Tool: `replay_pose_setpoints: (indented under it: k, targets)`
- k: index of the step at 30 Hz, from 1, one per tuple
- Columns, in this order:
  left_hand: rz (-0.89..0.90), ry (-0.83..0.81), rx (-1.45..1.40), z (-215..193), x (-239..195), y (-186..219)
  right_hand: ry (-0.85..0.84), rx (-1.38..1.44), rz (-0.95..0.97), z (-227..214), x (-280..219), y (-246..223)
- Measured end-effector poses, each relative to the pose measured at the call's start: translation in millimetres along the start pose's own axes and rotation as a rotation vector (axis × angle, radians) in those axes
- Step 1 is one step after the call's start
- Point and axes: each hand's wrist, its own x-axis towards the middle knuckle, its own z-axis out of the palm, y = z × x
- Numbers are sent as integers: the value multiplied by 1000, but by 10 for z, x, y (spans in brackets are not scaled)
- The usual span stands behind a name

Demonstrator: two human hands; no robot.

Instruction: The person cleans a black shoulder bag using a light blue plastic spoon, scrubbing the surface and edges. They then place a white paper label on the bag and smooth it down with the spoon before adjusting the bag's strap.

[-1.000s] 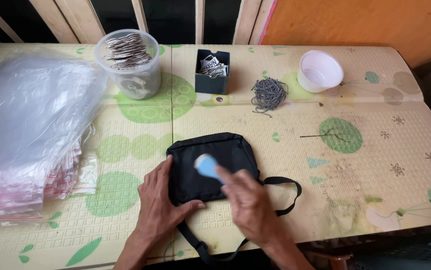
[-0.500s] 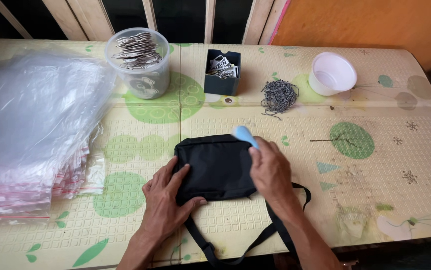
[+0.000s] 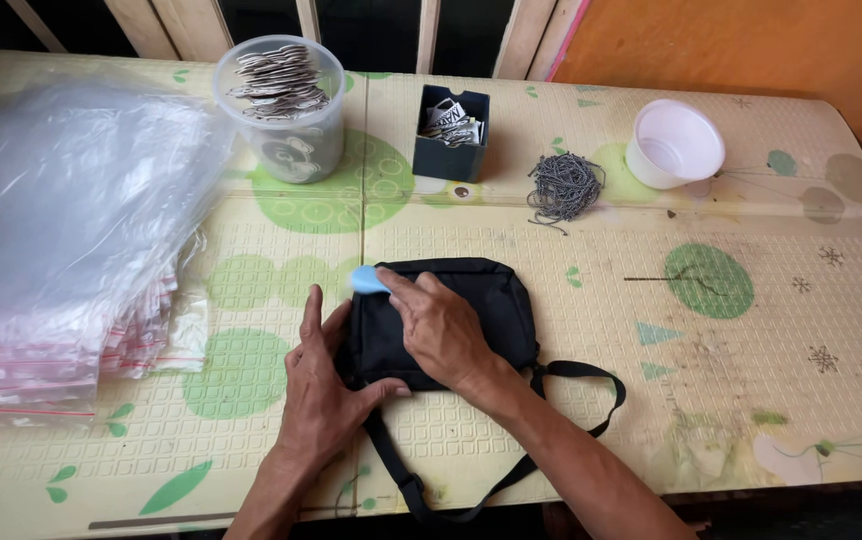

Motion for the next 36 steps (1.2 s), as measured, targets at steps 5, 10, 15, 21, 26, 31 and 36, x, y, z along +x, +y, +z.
replay_pose_setpoints:
  k: [5,10,15,21,26,31,36]
  targets:
    - [-67,39,-90,-19,5,11,-763,515,93,-820,111,-218]
    - [31,-1,97,72,18,-117,-264,387,-63,-678,44,-211]
    - [179,57,287,161,0,-284,-174,174,-25,-349,-8,63]
    - [106,27,230,126,22,-219,-260,-515,434,-1272,-162,323]
    - [163,64,268,140,-1,-186,-196,-421,343,-1340,-195,470]
    - [154,91,300,154,-14,-224,-851,-119,340,-1855,-104,299]
    - [178,91,304,153,-2,-217,-245,-117,359,-1554,-91,657]
